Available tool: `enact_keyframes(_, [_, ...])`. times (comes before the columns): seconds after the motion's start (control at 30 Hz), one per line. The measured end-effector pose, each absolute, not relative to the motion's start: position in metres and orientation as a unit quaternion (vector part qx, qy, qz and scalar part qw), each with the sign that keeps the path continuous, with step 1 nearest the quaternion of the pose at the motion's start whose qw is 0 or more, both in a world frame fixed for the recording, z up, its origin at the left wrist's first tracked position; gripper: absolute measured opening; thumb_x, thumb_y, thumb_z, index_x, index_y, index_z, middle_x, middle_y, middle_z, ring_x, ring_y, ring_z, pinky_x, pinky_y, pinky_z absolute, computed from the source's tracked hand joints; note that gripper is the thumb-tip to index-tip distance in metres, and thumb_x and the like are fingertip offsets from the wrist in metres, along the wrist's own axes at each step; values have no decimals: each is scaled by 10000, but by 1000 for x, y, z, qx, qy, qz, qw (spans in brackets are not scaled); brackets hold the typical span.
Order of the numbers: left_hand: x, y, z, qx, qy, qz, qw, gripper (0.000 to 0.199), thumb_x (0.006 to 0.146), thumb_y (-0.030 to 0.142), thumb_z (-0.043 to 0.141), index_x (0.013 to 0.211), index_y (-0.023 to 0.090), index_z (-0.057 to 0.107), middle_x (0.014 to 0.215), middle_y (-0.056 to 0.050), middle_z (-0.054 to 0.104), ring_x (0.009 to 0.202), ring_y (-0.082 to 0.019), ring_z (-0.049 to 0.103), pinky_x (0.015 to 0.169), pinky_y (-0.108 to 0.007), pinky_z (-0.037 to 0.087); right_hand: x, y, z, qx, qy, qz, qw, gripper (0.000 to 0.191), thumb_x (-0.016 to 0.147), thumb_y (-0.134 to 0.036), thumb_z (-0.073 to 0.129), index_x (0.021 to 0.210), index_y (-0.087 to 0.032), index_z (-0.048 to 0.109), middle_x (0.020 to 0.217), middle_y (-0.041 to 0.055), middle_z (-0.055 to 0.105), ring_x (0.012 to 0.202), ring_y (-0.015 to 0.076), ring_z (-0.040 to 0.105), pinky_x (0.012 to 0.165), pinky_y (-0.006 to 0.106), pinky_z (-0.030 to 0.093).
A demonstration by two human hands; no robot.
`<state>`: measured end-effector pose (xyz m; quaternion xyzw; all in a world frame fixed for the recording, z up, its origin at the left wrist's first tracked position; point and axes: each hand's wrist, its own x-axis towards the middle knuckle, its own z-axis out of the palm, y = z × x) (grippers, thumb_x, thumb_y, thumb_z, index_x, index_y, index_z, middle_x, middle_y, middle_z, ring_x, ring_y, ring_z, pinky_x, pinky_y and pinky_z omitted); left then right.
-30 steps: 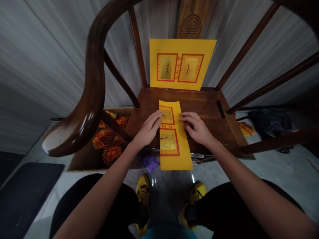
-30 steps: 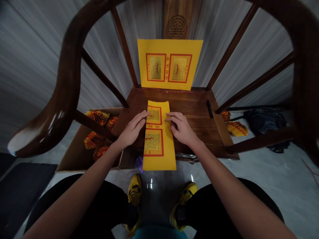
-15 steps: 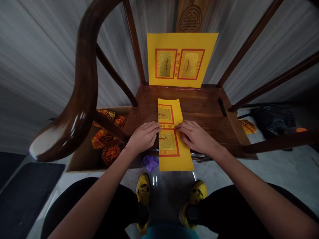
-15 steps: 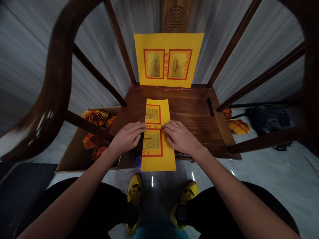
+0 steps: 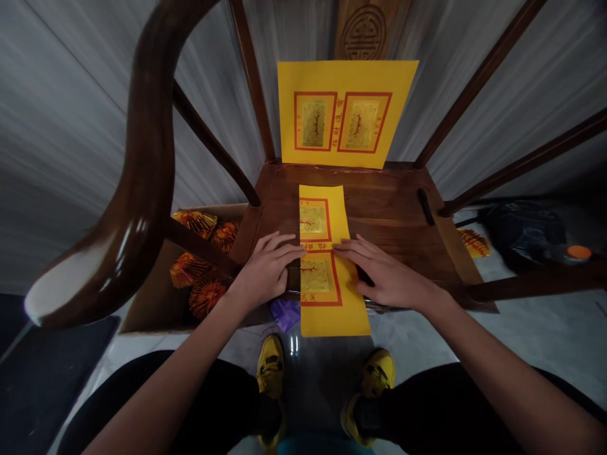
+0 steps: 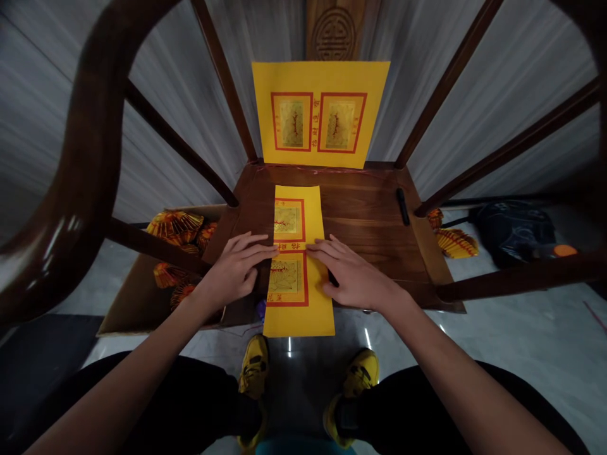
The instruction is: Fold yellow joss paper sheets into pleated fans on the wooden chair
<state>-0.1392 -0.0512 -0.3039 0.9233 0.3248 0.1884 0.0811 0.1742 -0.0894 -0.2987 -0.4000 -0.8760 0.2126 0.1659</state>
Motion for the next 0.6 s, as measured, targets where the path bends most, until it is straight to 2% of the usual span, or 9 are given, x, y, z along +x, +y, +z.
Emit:
enact_keyframes(0.13, [-142, -51, -302, 922, 335, 172, 92, 787, 742, -32, 502, 1441, 314, 611, 1385, 8, 709, 1437, -274, 486, 1248, -577, 240, 188, -94, -299, -383, -879, 263, 106, 1106, 779, -106, 697, 1685, -381, 127, 1756, -12, 179, 1629, 308, 140, 1339, 613, 130])
enact_keyframes(0.2, [-142, -50, -301, 920, 342, 165, 99, 815, 707, -18, 521, 1440, 327, 613, 1397, 19, 703, 1417, -288, 489, 1227, -577, 231, 193, -94, -299, -371, -885, 266, 93, 1202, 729, -77, 726, 1682, -399, 69, 1761, -18, 118, 1630, 308, 94, 1341, 599, 110])
enact_keyframes(0.33, [-142, -51, -299, 917, 355, 151, 102, 820, 679, 11, 548, 1430, 333, 620, 1421, 31, 690, 1336, -309, 510, 1145, -571, 266, 194, -98, -303, -356, -895, 257, 74, 1372, 638, -164, 873, 1680, -390, 11, 1765, -4, 48, 1625, 344, 44, 1344, 577, 95])
enact_keyframes(0.4, [-143, -52, -297, 918, 358, 141, 100, 849, 667, 7, 546, 1451, 327, 604, 1440, 29, 678, 1268, -314, 521, 1074, -551, 309, 190, -102, -308, -371, -897, 227, 77, 1358, 662, -169, 873, 1683, -389, 6, 1765, -9, 52, 1627, 341, 45, 1348, 569, 93])
enact_keyframes(0.5, [-143, -56, -294, 920, 362, 120, 94, 879, 675, -8, 532, 1496, 306, 562, 1479, 18, 650, 1174, -312, 517, 963, -509, 346, 180, -111, -315, -407, -895, 155, 100, 1212, 758, -114, 764, 1690, -375, 35, 1765, -12, 85, 1632, 312, 65, 1352, 557, 120])
enact_keyframes(0.6, [-142, -60, -291, 921, 366, 95, 90, 875, 705, -19, 524, 1532, 269, 522, 1528, -3, 608, 1115, -297, 511, 905, -480, 345, 170, -117, -320, -423, -896, 89, 107, 1117, 794, -118, 706, 1699, -304, 79, 1765, 36, 109, 1633, 323, 75, 1338, 578, 162])
